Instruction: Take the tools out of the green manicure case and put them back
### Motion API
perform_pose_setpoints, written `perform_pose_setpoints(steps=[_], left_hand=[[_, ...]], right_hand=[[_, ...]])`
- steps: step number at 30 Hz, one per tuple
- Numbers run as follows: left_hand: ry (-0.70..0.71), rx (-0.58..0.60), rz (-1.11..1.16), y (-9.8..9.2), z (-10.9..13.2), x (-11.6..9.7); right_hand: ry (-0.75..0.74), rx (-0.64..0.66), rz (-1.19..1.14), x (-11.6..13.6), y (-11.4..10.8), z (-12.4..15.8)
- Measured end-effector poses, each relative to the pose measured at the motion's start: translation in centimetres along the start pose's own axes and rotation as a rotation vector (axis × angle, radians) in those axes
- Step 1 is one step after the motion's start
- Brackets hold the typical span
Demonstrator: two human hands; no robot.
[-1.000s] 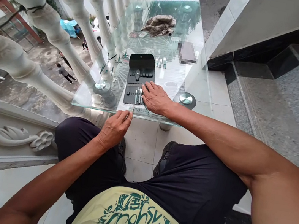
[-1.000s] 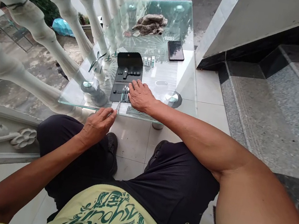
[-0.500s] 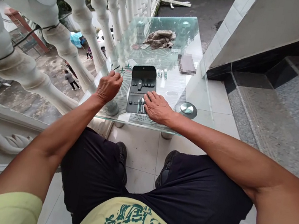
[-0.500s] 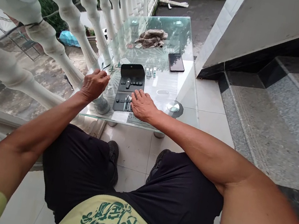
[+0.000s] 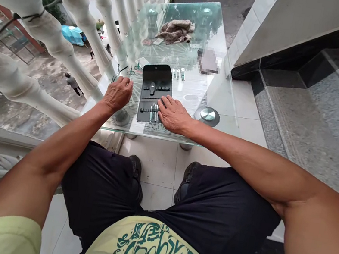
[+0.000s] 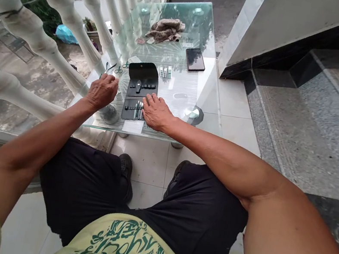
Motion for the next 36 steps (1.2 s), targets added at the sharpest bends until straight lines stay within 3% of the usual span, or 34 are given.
perform_pose_setpoints(steps=[5, 8, 11, 17, 25, 36], left_hand=[[0.117, -0.073, 0.122, -1.9, 4.7, -6.5], [0.155, -0.012, 0.157, -1.4, 8.3, -10.7], [0.091, 0.017, 0.149, -0.1, 10.6, -12.8], [0.015, 0.018, 0.14, 1.3, 11.6, -13.4], [0.101, 0.02, 0.132, 0.5, 13.1, -13.8], [0.119, 0.059, 0.153, 1.6, 12.6, -13.1]], right_hand=[[0.012, 0.017, -0.004, 0.1, -0.4, 0.0], [0.014, 0.016, -0.021, 0.3, -0.8, 0.1], [0.018, 0.03, -0.027, 0.3, -1.1, 0.2], [0.008, 0.052, -0.028, 0.3, -1.4, 0.2], [-0.005, 0.011, -0.012, 0.2, -0.8, 0.2], [0.007, 0.019, -0.036, 0.1, -0.7, 0.1]])
Point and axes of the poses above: each hand's wrist, its own z-axis away from the middle knuckle, its own y-axis out of the palm, x = y × z, the point moved 1 cm from there along -z, towards the middle knuckle, and after that the axes turned 7 degrees about z, right-handed, at the moved point
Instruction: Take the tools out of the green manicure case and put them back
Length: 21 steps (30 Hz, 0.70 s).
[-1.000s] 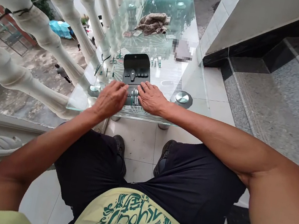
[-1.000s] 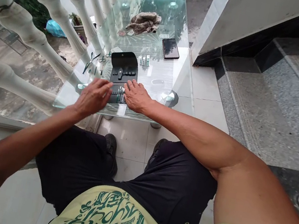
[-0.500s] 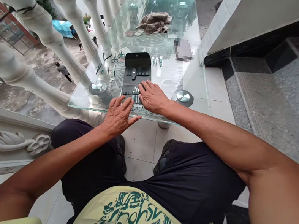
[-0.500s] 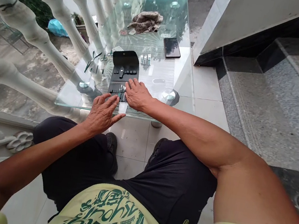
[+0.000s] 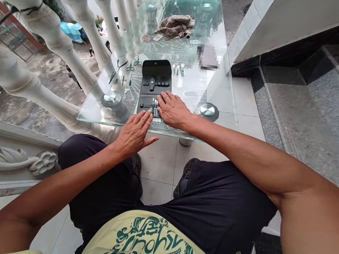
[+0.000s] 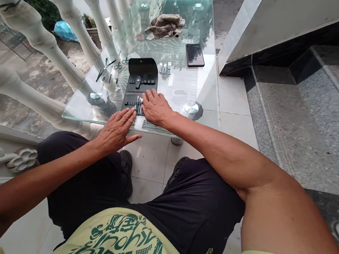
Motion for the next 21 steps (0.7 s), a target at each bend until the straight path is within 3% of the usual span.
perform_pose_setpoints(steps=[8, 15, 18, 21], left_hand=[[0.035, -0.025, 0.019, 0.8, 1.5, -0.2], [0.22, -0.12, -0.048, 1.3, 3.3, 0.7], [0.296, -0.172, -0.11, 0.2, 3.5, 0.9], [0.286, -0.247, -0.12, -2.3, 2.8, 2.6]], right_hand=[[-0.006, -0.004, 0.026, 0.0, -0.1, 0.1], [-0.003, 0.015, 0.043, 0.3, -0.7, 0.3], [0.002, -0.007, 0.041, 0.2, -0.3, 0.2], [-0.009, -0.027, 0.045, 0.1, 0.3, 0.1]])
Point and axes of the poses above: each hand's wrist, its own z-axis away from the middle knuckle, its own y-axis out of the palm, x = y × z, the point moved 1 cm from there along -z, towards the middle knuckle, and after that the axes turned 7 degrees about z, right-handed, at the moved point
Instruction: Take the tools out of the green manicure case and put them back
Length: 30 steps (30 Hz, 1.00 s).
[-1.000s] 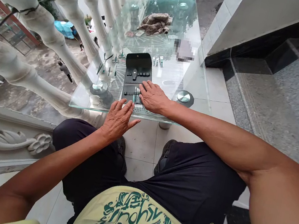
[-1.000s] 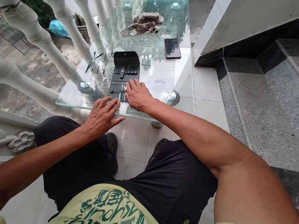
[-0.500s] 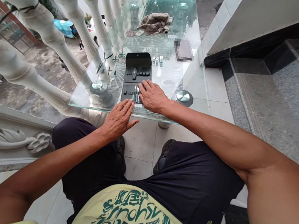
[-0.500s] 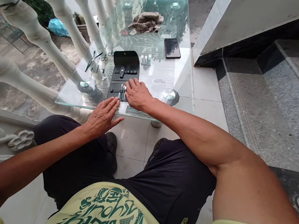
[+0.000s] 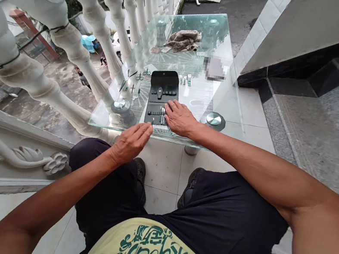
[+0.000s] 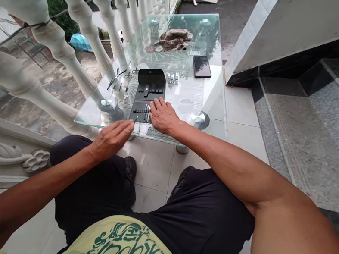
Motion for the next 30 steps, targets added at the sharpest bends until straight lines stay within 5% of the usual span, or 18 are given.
perform_pose_setpoints(steps=[5, 8, 11, 20, 30], left_hand=[[-0.142, -0.063, -0.074, -2.3, -3.2, 8.4], [-0.211, 0.036, -0.077, -1.3, -5.9, 13.3], [-0.239, 0.132, -0.097, 0.8, -8.3, 15.9], [-0.212, 0.31, -0.123, 5.6, -11.3, 16.9], [-0.262, 0.183, 0.065, 4.9, -10.8, 17.5]], right_hand=[[-0.009, -0.014, 0.005, -0.1, 0.5, 0.0], [-0.007, -0.005, 0.012, -0.1, 0.3, 0.0], [-0.011, 0.006, 0.024, 0.0, 0.1, 0.1], [0.004, -0.011, 0.014, 0.2, 0.8, 0.3], [0.008, -0.007, 0.005, 0.1, 0.9, 0.4]])
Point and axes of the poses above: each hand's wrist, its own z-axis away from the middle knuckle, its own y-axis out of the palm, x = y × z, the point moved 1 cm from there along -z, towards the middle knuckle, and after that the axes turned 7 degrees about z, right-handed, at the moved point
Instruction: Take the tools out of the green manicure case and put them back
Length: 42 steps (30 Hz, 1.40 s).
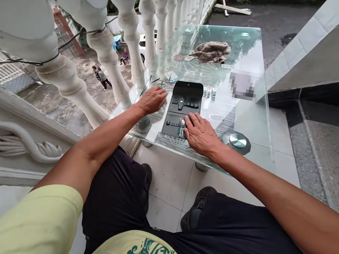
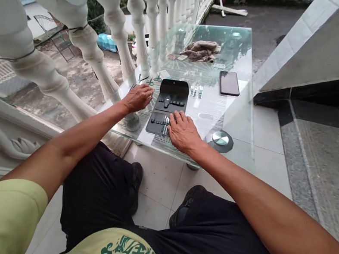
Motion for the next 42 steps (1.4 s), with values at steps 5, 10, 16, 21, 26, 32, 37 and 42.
perform_pose_setpoints(steps=[5, 10, 16, 21, 26, 32, 37, 42], left_hand=[[-0.041, -0.286, 0.132, -2.7, 1.8, -3.4], [0.076, -0.198, 0.221, -3.6, 7.6, -11.6], [-0.037, -0.119, 0.207, -2.1, 7.9, -14.0], [-0.469, 0.083, 0.188, -2.6, 1.3, -11.3], [-0.64, 0.371, 0.218, -3.1, -1.3, -13.0], [-0.656, 0.396, 0.229, -3.1, -1.6, -14.1], [-0.644, 0.392, 0.238, -3.1, -1.8, -14.0], [-0.637, 0.384, 0.239, -2.9, -1.8, -14.1]], right_hand=[[-0.005, 0.006, -0.025, 0.0, -0.3, -0.1], [-0.002, 0.006, -0.042, -0.1, -0.4, -0.4], [-0.001, -0.01, -0.024, -0.1, -0.5, -0.3], [-0.004, 0.001, -0.005, 0.0, -0.5, -0.3], [-0.006, -0.048, 0.042, 0.1, 0.5, -0.1], [-0.02, -0.127, 0.045, 0.0, 1.4, 0.0], [-0.02, -0.12, 0.043, 0.0, 1.2, 0.0], [-0.017, -0.104, 0.039, 0.0, 1.2, 0.0]])
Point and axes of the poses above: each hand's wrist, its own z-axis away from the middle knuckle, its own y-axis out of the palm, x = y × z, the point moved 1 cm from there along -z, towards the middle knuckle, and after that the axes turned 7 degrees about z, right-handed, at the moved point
